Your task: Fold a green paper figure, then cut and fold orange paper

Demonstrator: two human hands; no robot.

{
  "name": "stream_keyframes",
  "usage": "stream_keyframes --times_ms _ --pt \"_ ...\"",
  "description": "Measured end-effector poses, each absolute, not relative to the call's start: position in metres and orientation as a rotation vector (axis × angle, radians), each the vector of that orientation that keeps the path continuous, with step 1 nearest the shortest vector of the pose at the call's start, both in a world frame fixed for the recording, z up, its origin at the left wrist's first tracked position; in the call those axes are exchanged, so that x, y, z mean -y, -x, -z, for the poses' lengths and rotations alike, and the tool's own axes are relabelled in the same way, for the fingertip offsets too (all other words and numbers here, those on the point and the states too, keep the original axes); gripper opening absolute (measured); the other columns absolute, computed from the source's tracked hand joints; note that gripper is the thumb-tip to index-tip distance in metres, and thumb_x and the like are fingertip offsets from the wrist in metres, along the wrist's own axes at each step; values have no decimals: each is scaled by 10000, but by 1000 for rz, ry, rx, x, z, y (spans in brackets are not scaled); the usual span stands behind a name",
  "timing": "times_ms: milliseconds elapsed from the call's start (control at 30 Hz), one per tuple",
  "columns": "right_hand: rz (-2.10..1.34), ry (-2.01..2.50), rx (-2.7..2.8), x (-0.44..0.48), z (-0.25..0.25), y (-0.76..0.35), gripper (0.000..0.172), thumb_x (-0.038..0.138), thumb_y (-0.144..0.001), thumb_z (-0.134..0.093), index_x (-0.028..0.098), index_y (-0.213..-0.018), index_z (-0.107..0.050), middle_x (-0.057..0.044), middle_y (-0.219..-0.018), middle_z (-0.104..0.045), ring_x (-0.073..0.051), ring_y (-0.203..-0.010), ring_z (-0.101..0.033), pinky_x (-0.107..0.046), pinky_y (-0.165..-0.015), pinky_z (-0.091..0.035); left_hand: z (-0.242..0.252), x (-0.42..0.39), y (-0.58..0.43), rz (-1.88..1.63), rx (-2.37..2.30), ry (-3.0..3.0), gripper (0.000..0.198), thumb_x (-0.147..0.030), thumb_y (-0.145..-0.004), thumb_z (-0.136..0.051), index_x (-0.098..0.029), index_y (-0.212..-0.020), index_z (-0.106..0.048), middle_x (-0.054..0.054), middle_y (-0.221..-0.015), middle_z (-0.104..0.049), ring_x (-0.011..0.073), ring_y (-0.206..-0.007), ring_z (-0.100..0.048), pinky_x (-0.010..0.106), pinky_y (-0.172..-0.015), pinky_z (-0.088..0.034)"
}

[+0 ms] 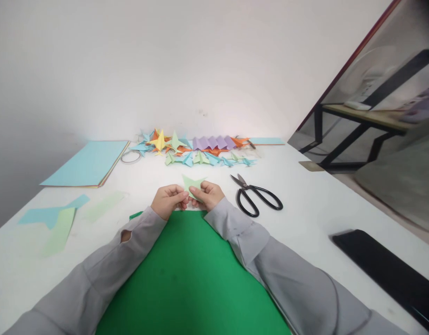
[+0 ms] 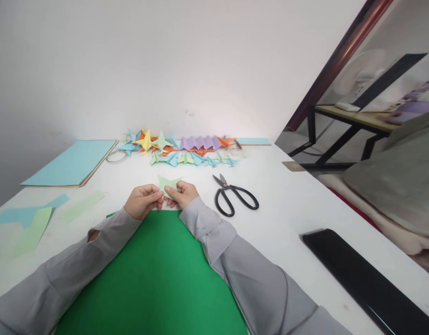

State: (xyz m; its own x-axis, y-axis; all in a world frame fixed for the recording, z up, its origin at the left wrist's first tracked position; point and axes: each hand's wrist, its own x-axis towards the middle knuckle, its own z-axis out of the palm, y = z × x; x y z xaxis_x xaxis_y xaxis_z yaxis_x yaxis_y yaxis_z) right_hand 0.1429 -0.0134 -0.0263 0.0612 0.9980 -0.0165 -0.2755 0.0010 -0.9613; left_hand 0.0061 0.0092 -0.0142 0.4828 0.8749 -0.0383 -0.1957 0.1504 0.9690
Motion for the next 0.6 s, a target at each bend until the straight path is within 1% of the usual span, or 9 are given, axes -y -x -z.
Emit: stream_keyframes --times_ms 67,167,233,367,433,533,600 --pt "-1292 1053 942 13 26 -143 519 528 -393 -779 179 -496 -408 18 -431 -596 -78 -316 -501 -179 -309 -364 13 -9 -6 -849 -758 -1175 349 -384 -510 -772 -127 -546 -539 -20 -429 -567 82 -347 -493 207 -368 -386" --pt "-1290 1081 912 14 25 -142 535 536 -375 -780 181 -487 -395 16 -423 -594 -77 -306 -493 -180 -308 -365 13 -10 -6 -816 -773 -1225 366 -427 -542 -744 -142 -553 -514 -38 -373 -524 79 -290 -443 195 -311 -332" --pt "-1293 1089 898 15 23 -142 537 527 -375 -785 181 -482 -388 10 -426 -598 -79 -310 -498 -180 -310 -371 13 -9 -6 -807 -751 -1265 364 -437 -572 -724 -148 -550 -504 -47 -352 -504 76 -276 -428 186 -300 -303" --pt "-1293 1051 851 20 19 -142 517 484 -431 -790 182 -491 -375 8 -450 -612 -76 -325 -509 -172 -325 -389 14 -8 -6 -838 -698 -1371 419 -421 -655 -673 -157 -445 -424 -48 -303 -451 65 -269 -418 179 -316 -271" --pt "-1308 1044 845 22 18 -142 499 453 -447 -795 184 -498 -378 29 -424 -586 -79 -331 -516 -173 -337 -406 16 -8 -6 -871 -698 -1371 399 -409 -660 -674 -152 -454 -448 -35 -333 -487 68 -304 -446 186 -347 -311" --pt "-1332 1083 964 24 19 -142 430 420 -462 -798 173 -519 -451 52 -392 -547 -87 -351 -534 -172 -352 -425 18 -10 -6 -955 -712 -1262 299 -380 -586 -737 -145 -579 -552 -21 -463 -582 84 -398 -510 203 -405 -379" --pt "-1331 1093 1102 24 21 -142 389 410 -483 -789 162 -523 -492 48 -397 -552 -87 -360 -537 -173 -353 -424 19 -11 -7 -990 -740 -1200 294 -348 -524 -776 -145 -630 -592 -33 -457 -569 79 -385 -488 200 -387 -361"
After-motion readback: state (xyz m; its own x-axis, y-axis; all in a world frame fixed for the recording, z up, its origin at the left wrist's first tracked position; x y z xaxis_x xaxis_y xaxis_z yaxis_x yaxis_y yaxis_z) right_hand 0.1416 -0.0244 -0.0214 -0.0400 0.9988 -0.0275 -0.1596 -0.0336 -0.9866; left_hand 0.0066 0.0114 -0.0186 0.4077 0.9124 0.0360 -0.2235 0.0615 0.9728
